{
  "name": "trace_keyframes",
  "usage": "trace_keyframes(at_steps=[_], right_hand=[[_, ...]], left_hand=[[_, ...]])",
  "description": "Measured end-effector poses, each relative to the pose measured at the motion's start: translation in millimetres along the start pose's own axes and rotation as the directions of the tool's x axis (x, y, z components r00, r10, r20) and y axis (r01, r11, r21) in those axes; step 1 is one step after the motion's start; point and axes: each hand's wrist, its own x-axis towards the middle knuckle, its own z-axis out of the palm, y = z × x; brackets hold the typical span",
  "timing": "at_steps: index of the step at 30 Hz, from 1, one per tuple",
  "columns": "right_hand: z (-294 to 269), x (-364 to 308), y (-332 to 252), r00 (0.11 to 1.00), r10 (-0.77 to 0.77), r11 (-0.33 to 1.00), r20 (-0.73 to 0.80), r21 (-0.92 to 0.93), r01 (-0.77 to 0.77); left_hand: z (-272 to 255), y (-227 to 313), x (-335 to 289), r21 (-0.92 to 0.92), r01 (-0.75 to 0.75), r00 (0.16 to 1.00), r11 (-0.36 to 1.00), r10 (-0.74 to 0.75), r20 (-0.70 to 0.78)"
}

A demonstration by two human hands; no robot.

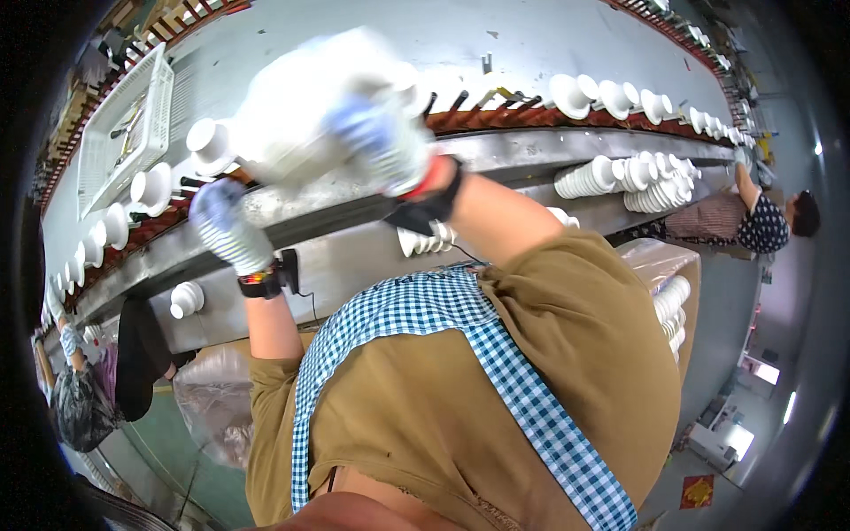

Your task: The worker is removing stacks of plastic or foam cups from a circular rotating conveyor belt and placing them into cardboard boxes for packaging.

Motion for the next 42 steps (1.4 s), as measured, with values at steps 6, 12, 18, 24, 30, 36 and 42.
trace_keyframes(at_steps=[6,12,18,24,30,36,42], right_hand=[[-120.3,27.9,-202.7,0.912,-0.181,0.946,0.368,-0.190,0.264],[-173.5,73.5,-198.4,0.993,0.103,0.792,-0.055,-0.599,-0.115],[-159.7,63.7,-190.7,0.962,0.252,0.850,0.109,-0.501,-0.165],[-154.0,65.3,-192.4,0.875,0.451,0.774,0.179,-0.567,-0.283],[-160.9,36.7,-168.3,0.876,0.058,0.366,0.479,-0.826,0.428],[-181.8,48.8,-153.1,0.885,-0.015,0.353,0.466,-0.825,0.441],[-172.3,65.5,-147.9,0.922,0.058,0.506,0.383,-0.808,0.303]], left_hand=[[186.9,-12.9,-83.1,-0.018,0.354,0.651,0.935,-0.233,0.723],[296.1,-66.1,-89.3,0.197,-0.194,0.651,0.961,-0.023,0.758],[284.0,-50.8,-89.4,0.261,-0.157,0.760,0.953,-0.053,0.648],[291.5,-65.1,-98.2,0.053,0.351,0.797,0.935,-0.328,0.506],[296.8,-80.3,-93.2,0.521,-0.280,0.898,0.806,0.027,0.440],[306.4,-79.3,-127.6,-0.775,0.474,0.778,0.417,-0.610,0.148],[324.2,-104.3,-128.9,0.774,-0.066,0.996,0.629,-0.010,0.092]])
